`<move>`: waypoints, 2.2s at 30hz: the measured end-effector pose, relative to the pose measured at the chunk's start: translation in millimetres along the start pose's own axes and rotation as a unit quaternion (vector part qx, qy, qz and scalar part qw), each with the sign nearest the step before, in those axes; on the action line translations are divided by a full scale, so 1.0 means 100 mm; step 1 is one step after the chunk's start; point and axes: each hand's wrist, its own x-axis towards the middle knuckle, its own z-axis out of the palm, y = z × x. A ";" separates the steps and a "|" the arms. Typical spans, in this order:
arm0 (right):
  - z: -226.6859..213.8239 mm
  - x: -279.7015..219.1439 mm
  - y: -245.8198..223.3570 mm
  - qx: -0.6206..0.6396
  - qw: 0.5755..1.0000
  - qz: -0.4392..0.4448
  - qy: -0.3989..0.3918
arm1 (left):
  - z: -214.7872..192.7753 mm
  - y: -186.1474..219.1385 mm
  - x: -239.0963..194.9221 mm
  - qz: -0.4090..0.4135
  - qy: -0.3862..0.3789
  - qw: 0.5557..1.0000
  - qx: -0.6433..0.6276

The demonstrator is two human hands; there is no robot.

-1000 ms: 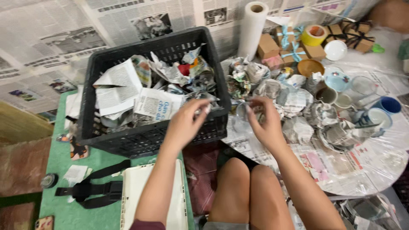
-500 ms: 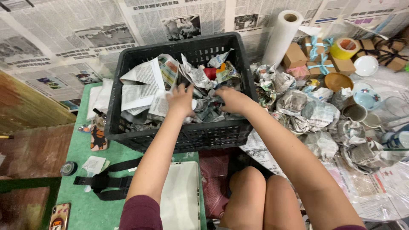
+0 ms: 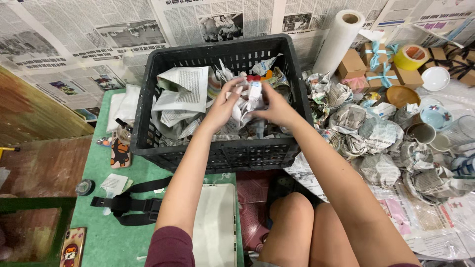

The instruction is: The person sits on the floor and wraps small ceramic dishes and glassware in newspaper. They pick up each item, fold a sheet of newspaper around it, and place the wrapped bundle on a pile on the table. The person repeats this process for multiple items throughout the clip.

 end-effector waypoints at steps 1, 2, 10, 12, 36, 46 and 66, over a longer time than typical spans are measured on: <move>-0.03 0.01 0.07 0.022 0.999 0.039 0.009 | 0.00 0.04 -0.01 0.028 0.008 0.999 0.016; -0.05 0.02 0.14 0.052 0.998 0.032 0.013 | -0.03 0.06 -0.03 0.054 0.015 0.998 0.033; -0.26 -0.01 0.37 0.064 0.960 0.171 0.213 | -0.32 -0.12 -0.01 -0.027 0.274 0.958 0.076; -0.28 -0.02 0.32 0.119 0.951 0.095 0.268 | -0.37 -0.20 0.01 0.064 0.332 0.939 0.069; 0.09 -0.08 0.29 -0.401 0.873 0.182 -0.209 | -0.41 -0.85 0.13 -0.181 -0.097 0.811 0.549; -0.05 -0.18 -0.24 -0.310 0.945 -0.100 -0.004 | -0.26 -0.52 0.10 -0.224 -0.071 0.798 0.555; -0.14 -0.50 -0.41 0.116 0.982 -0.133 0.069 | 0.83 0.74 -0.66 0.132 0.160 0.974 -0.089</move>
